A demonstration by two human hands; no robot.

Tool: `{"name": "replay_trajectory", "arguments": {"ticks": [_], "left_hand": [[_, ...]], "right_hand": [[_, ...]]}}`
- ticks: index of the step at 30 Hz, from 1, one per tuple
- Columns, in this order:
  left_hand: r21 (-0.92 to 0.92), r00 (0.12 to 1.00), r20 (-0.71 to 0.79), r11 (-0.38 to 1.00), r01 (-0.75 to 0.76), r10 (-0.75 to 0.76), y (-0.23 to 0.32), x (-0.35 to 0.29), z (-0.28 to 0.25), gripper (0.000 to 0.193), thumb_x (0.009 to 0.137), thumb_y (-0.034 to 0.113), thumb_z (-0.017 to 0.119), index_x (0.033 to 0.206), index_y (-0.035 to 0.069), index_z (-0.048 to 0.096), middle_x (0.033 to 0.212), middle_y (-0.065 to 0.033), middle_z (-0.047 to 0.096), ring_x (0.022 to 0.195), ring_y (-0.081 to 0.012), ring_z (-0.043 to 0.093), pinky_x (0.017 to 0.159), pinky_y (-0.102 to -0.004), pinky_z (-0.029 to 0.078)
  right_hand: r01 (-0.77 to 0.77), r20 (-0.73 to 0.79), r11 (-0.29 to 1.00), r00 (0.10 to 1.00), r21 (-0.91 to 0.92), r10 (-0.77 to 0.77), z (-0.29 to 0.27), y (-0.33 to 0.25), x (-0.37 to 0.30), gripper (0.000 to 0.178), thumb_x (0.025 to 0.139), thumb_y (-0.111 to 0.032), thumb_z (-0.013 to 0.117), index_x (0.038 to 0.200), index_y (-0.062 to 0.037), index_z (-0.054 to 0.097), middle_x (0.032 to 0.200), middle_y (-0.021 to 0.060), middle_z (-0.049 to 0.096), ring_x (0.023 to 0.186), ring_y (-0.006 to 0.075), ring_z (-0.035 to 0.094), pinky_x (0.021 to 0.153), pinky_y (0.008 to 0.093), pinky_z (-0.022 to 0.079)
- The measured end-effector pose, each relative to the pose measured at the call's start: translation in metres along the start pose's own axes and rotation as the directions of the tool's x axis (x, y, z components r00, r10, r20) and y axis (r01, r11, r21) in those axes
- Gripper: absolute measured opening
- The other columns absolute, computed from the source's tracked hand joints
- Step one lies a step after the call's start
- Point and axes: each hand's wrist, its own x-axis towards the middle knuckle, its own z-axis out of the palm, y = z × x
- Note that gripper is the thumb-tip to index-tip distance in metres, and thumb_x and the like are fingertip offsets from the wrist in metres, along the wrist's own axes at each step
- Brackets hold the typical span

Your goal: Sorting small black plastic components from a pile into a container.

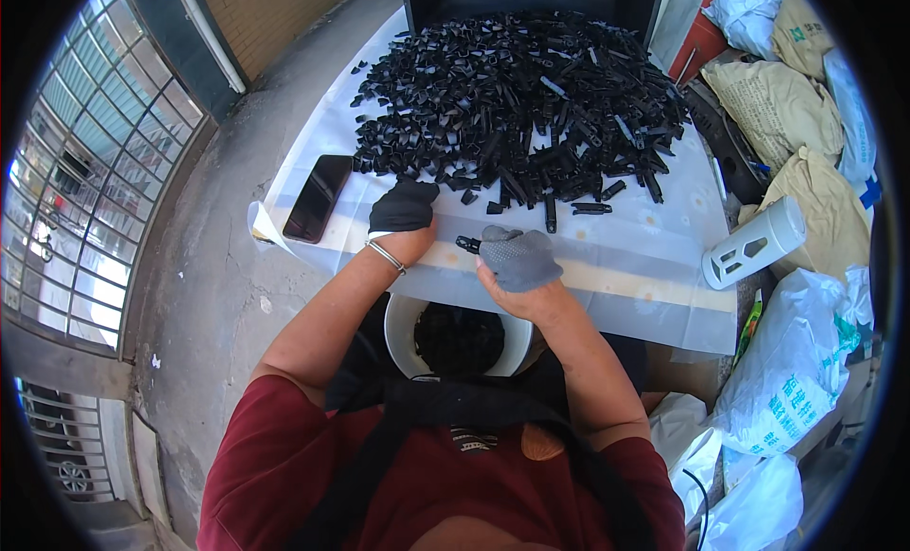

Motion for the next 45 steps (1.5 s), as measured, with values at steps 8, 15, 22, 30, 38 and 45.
{"name": "replay_trajectory", "arguments": {"ticks": [8, 15, 22, 30, 38, 45], "left_hand": [[-0.851, 0.833, 0.522, -0.049, 0.522, -0.183, 0.034, -0.021, -0.014, 0.020, 0.075, 0.004, 0.058, 0.095, 0.000, 0.058, 0.085, -0.0075, 0.061, 0.074, -0.0171, 0.059, 0.067, -0.0277, 0.048], [-0.679, 0.723, 0.676, -0.499, 0.538, -0.140, 0.061, -0.030, -0.012, 0.020, 0.079, 0.002, 0.060, 0.098, -0.004, 0.057, 0.095, -0.0098, 0.060, 0.085, -0.0166, 0.058, 0.080, -0.0288, 0.046], [-0.782, 0.811, 0.584, -0.285, 0.555, -0.024, 0.059, -0.032, -0.015, 0.023, 0.083, 0.015, 0.059, 0.102, 0.002, 0.058, 0.086, -0.0047, 0.060, 0.070, -0.0119, 0.056, 0.061, -0.0242, 0.047], [-0.695, 0.699, 0.707, -0.294, 0.656, -0.111, 0.058, -0.034, -0.010, 0.028, 0.082, 0.025, 0.061, 0.101, 0.004, 0.060, 0.084, -0.0039, 0.059, 0.071, -0.0091, 0.052, 0.060, -0.0215, 0.042], [-0.685, 0.667, 0.726, -0.247, 0.685, -0.167, 0.062, -0.046, -0.005, 0.046, 0.079, 0.036, 0.063, 0.108, 0.000, 0.057, 0.101, -0.0058, 0.058, 0.087, -0.0127, 0.054, 0.076, -0.0248, 0.043], [-0.562, 0.611, 0.789, -0.325, 0.760, 0.065, 0.065, -0.040, -0.008, 0.041, 0.088, 0.042, 0.048, 0.100, 0.004, 0.059, 0.086, -0.0035, 0.059, 0.073, -0.0116, 0.053, 0.064, -0.0245, 0.044]], "right_hand": [[-0.014, -0.132, 1.000, 0.991, -0.009, 0.013, 0.001, -0.010, 0.000, 0.022, 0.072, -0.017, 0.066, 0.088, -0.0032, 0.060, 0.082, 0.0100, 0.061, 0.072, 0.0277, 0.058, 0.063, 0.0373, 0.045], [0.047, -0.231, 0.999, 0.972, 0.000, -0.046, 0.001, -0.003, -0.001, 0.023, 0.070, -0.019, 0.063, 0.090, -0.0071, 0.060, 0.078, 0.0072, 0.059, 0.067, 0.0260, 0.056, 0.060, 0.0373, 0.043], [0.066, -0.159, 0.994, 0.984, -0.088, -0.079, -0.007, -0.004, -0.006, 0.032, 0.067, -0.008, 0.064, 0.098, -0.0056, 0.057, 0.085, 0.0065, 0.061, 0.070, 0.0256, 0.057, 0.063, 0.0363, 0.043], [-0.003, -0.142, 1.000, 0.990, 0.031, 0.007, -0.009, -0.004, -0.006, 0.033, 0.067, -0.014, 0.064, 0.099, -0.0064, 0.056, 0.084, 0.0061, 0.059, 0.072, 0.0253, 0.056, 0.064, 0.0367, 0.041], [0.071, -0.067, 0.984, 0.994, -0.166, -0.083, -0.008, -0.002, -0.012, 0.028, 0.071, -0.019, 0.061, 0.095, -0.0066, 0.057, 0.081, 0.0071, 0.058, 0.070, 0.0267, 0.055, 0.063, 0.0381, 0.041], [0.083, -0.152, 0.981, 0.987, 0.177, -0.056, 0.005, 0.011, -0.015, 0.018, 0.073, -0.018, 0.059, 0.086, -0.0059, 0.058, 0.077, 0.0109, 0.057, 0.068, 0.0300, 0.054, 0.063, 0.0385, 0.040]]}}
